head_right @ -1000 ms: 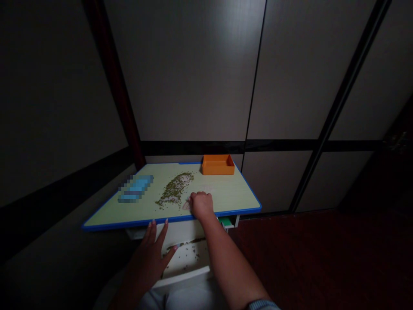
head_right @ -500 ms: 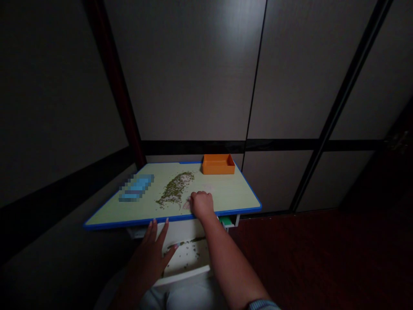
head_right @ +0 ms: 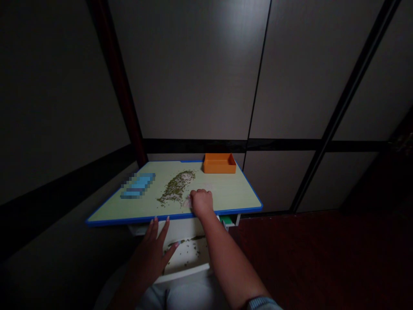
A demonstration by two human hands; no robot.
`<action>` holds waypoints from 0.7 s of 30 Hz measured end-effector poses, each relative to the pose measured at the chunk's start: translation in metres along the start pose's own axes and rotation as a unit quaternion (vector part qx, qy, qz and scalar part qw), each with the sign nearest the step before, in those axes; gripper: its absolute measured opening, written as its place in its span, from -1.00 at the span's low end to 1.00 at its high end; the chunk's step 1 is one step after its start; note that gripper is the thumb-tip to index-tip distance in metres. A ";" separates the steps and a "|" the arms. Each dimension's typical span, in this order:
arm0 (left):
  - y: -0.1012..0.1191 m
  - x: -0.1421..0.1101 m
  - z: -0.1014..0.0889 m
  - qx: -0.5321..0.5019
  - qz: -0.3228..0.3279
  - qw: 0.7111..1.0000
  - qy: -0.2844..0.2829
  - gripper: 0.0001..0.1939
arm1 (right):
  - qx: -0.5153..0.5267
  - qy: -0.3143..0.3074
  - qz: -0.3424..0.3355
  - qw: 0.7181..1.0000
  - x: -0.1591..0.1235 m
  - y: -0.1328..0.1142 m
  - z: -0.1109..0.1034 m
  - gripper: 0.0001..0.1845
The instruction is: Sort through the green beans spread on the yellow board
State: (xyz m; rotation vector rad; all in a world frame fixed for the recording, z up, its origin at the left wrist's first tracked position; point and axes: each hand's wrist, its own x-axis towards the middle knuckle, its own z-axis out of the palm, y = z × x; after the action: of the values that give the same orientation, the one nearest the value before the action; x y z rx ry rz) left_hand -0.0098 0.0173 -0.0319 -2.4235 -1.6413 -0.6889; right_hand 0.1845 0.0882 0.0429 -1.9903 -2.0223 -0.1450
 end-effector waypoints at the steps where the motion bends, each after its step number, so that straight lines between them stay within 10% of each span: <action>1: 0.001 0.000 -0.001 0.000 -0.002 1.000 -0.002 -0.29 | -0.002 0.000 0.007 1.000 0.001 0.001 0.000 -0.71; 10: 0.000 0.000 0.001 -0.008 -0.005 1.000 -0.007 -0.29 | 0.013 -0.003 0.074 0.997 0.002 0.014 -0.002 -0.69; 21: -0.002 0.000 0.004 -0.013 0.000 1.000 0.013 -0.28 | 0.019 -0.021 -0.028 0.999 0.001 0.003 -0.001 -0.71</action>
State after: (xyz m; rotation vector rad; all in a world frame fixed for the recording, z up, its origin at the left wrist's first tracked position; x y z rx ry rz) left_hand -0.0106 0.0193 -0.0356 -2.4212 -1.6334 -0.7426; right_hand 0.1872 0.0892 0.0439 -1.9295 -2.0927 -0.0786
